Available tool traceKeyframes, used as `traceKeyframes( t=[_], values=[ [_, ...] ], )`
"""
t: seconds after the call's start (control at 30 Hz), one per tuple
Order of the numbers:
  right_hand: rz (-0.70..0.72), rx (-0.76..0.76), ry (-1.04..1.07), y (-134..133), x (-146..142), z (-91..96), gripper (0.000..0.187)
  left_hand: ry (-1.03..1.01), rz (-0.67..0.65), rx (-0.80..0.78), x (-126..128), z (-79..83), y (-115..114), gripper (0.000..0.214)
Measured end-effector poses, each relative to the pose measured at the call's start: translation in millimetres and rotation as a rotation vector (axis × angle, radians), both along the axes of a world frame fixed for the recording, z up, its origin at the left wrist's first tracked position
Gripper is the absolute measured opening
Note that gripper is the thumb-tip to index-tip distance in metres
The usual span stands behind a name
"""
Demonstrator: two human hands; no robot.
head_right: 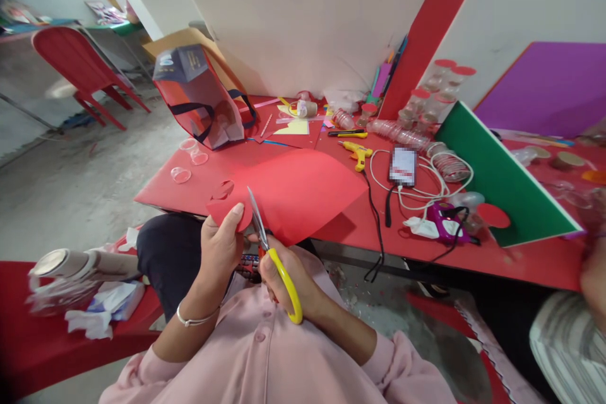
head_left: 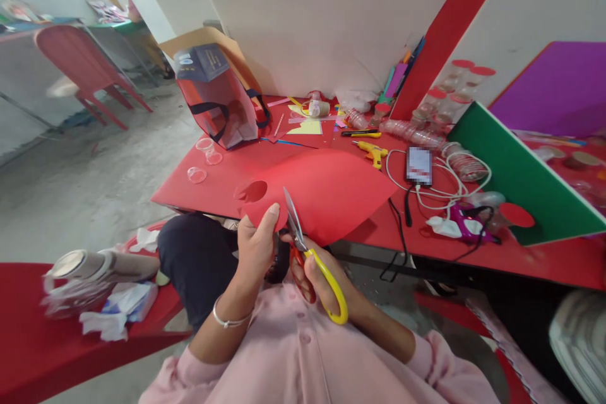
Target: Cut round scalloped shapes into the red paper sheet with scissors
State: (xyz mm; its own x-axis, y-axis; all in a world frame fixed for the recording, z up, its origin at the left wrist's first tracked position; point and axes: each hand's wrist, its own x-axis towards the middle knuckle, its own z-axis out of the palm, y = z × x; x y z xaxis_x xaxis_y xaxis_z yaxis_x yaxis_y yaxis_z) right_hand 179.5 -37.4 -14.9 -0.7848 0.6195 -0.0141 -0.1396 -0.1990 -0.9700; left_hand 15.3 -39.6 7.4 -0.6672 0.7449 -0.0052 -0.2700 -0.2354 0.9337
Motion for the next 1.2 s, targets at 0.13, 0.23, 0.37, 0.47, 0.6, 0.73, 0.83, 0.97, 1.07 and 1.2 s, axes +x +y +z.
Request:
traceKeyframes(
  t=[0.13,0.23,0.37,0.47,0.6,0.73,0.83,0.97,1.07,1.2],
  values=[
    [-0.02,0.01,-0.023,0.4,-0.8,1.4,0.088,-0.03,-0.011,-0.012,-0.7,-1.2,-1.0,0.044],
    [-0.003,0.0,-0.042,0.7,-0.4,-1.2,0.084,-0.038,-0.016,-0.031,-1.4,-1.8,-1.0,0.045],
    [-0.015,-0.046,-0.022,-0.7,-1.0,-6.6,0.082,-0.045,-0.017,-0.025,-2.5,-3.4,-0.7,0.045],
    [-0.027,-0.07,0.001,-2.2,-3.2,-7.9,0.085,-0.049,-0.019,-0.025,-3.5,-5.5,-0.7,0.045],
    [-0.027,-0.087,0.003,-3.4,-5.2,-8.4,0.086,-0.037,-0.011,-0.02,-4.5,-9.1,-1.0,0.045],
    [-0.026,-0.107,0.016,-4.8,-4.1,-9.8,0.083,-0.036,-0.014,-0.014,-4.8,-9.9,-1.7,0.046],
    [-0.026,-0.099,0.023,-5.6,-3.3,-9.1,0.081,-0.034,-0.015,-0.007,-4.4,-7.5,-2.6,0.046],
    [-0.028,-0.095,0.016,-6.4,-4.7,-5.9,0.084,-0.054,-0.023,-0.009,-3.4,-3.8,-3.6,0.046],
    [-0.035,-0.107,0.019,-7.0,-6.3,-3.5,0.086,-0.086,-0.027,-0.019,-3.2,-3.8,-4.1,0.045],
    [-0.044,-0.124,0.021,-7.9,-7.4,-2.6,0.088,-0.1,-0.021,-0.012,-3.3,-5.3,-4.6,0.046]
  ],
)
